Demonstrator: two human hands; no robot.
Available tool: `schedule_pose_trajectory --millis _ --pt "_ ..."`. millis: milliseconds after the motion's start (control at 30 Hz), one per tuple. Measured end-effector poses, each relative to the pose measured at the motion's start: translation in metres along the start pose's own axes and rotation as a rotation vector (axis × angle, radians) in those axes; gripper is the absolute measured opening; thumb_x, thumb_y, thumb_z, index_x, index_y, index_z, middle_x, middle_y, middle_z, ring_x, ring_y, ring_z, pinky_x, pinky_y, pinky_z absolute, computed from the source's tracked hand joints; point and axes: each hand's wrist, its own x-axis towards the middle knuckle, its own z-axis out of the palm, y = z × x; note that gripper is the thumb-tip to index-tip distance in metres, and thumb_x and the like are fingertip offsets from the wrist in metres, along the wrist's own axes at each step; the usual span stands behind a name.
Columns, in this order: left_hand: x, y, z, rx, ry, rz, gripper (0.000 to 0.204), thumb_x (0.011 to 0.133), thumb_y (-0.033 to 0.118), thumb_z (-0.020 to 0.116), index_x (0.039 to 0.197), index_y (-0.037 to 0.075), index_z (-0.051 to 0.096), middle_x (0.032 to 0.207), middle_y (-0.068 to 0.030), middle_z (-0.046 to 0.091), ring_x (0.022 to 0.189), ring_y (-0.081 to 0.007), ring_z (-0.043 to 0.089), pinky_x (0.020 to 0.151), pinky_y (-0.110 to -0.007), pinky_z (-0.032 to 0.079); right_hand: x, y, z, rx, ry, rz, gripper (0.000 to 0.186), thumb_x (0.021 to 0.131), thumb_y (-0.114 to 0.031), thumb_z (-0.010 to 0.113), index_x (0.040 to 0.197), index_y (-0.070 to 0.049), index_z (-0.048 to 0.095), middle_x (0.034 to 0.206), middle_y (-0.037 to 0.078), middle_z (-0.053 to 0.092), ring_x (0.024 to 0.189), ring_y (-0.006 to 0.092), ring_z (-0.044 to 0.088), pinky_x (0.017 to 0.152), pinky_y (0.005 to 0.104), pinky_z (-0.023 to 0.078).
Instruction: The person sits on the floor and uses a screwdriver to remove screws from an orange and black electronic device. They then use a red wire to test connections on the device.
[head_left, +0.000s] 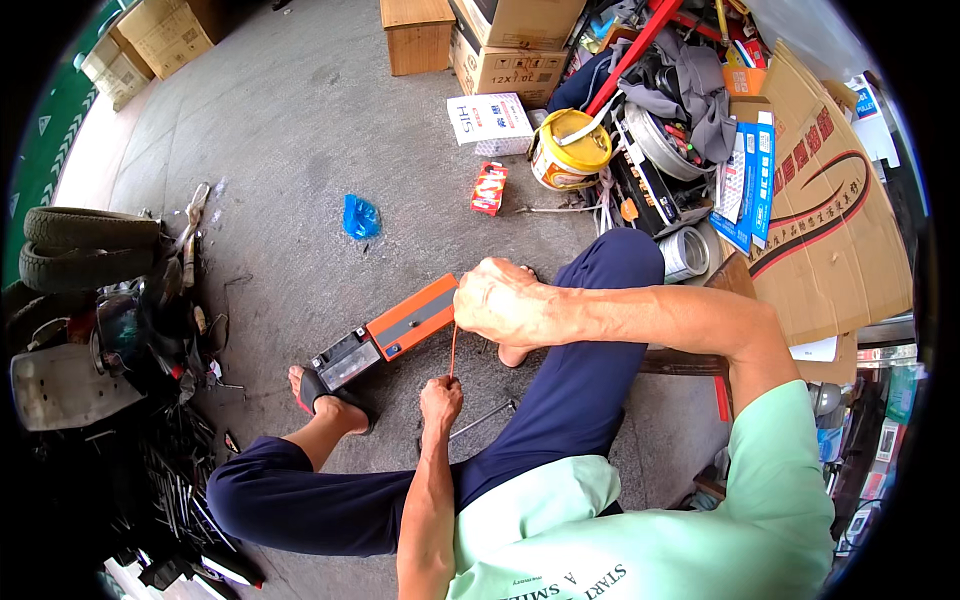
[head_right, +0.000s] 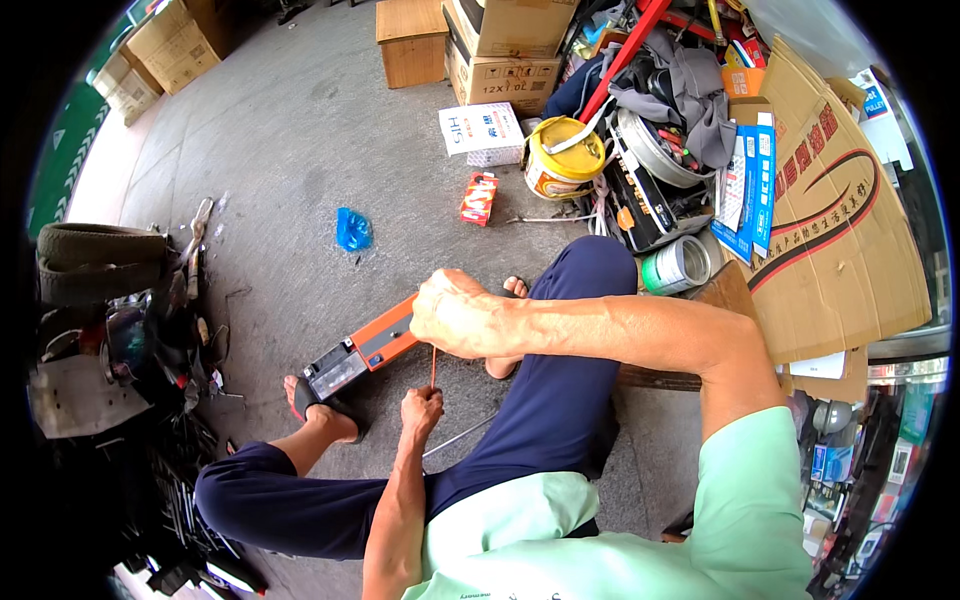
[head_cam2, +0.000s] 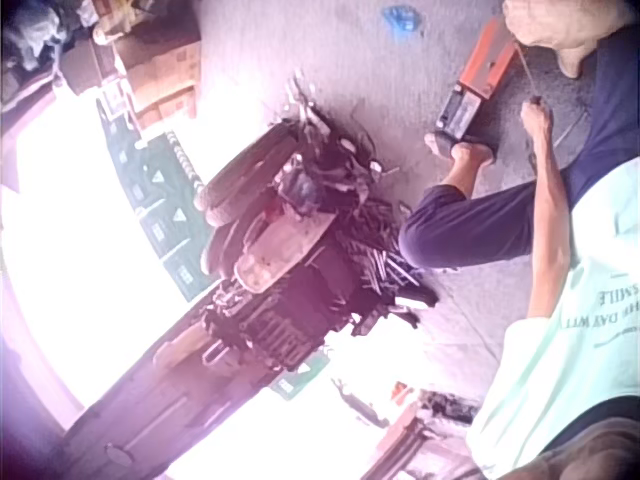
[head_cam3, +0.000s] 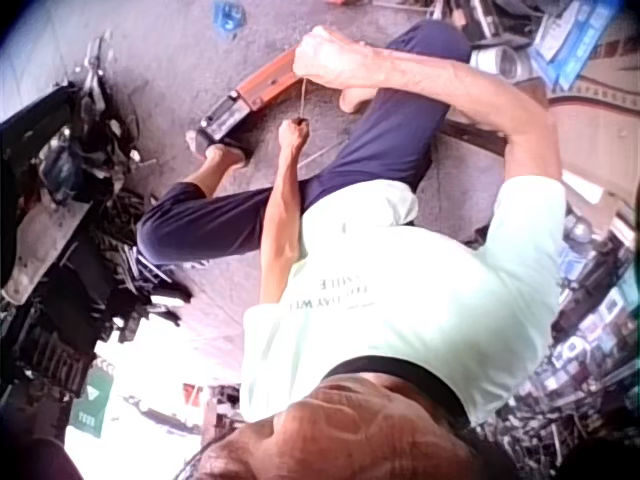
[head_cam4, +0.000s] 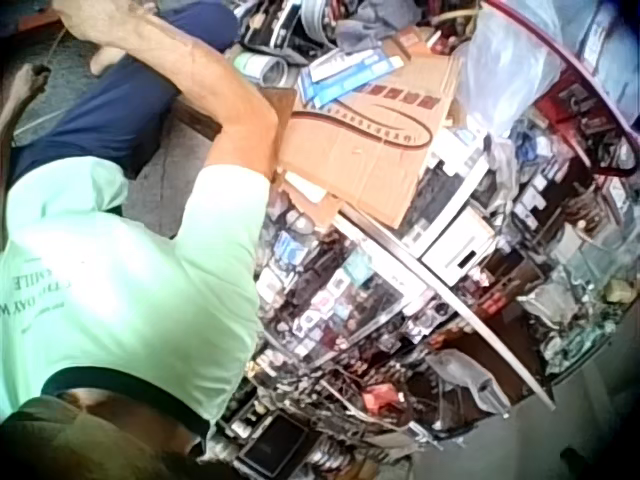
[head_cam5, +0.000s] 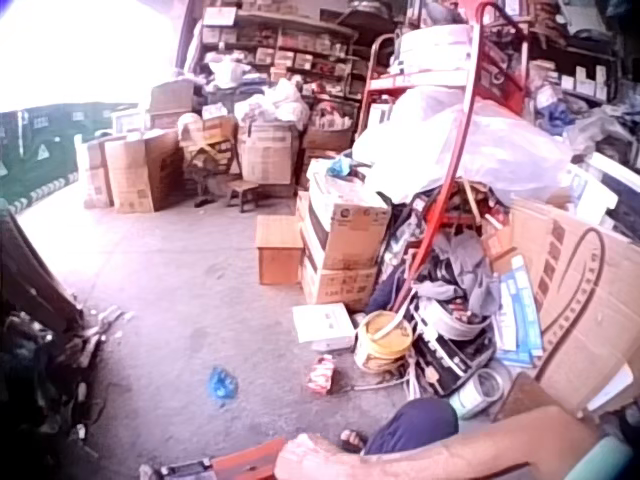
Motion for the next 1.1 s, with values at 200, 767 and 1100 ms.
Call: schedule_pose_trajectory --millis 200,767,1100 --pt "-0.009 0.016 -0.008 0.041 0.04 0.058 0.025 0.08 0.024 0.054 0.091 0.006 0.069 0.087 -0.0226 0.065 0.085 -0.0386 0.063 0.077 -0.045 0.05 0.014 0.019 0.052 0.2 0.476 0.184 0.012 0.059 -0.017 0.068 0.059 -0.01 0.059 0.062 0.003 0.057 0.067 0.0216 0.06 0.059 0.0352 0.045" --pt "-0.023 0.021 -0.017 0.381 0.323 -0.164 0.027 0.076 0.028 0.057 0.09 0.01 0.071 0.104 -0.0158 0.063 0.099 -0.0352 0.059 0.082 -0.048 0.045 0.007 -0.001 -0.001 0.158 0.103 0.087 0.042 0.041 -0.028 0.072 0.07 0.0 0.06 0.073 0.015 0.059 0.072 0.0308 0.061 0.06 0.0395 0.047" --pt "0.006 -0.021 -0.02 -0.408 0.128 -0.483 0.028 0.076 0.027 0.064 0.088 0.002 0.068 0.076 -0.0106 0.063 0.063 -0.0245 0.062 0.058 -0.041 0.048 -0.009 -0.004 0.007 0.136 0.423 0.128 0.027 0.071 -0.022 0.069 0.077 -0.003 0.052 0.065 0.012 0.054 0.065 0.0273 0.062 0.053 0.0389 0.05"
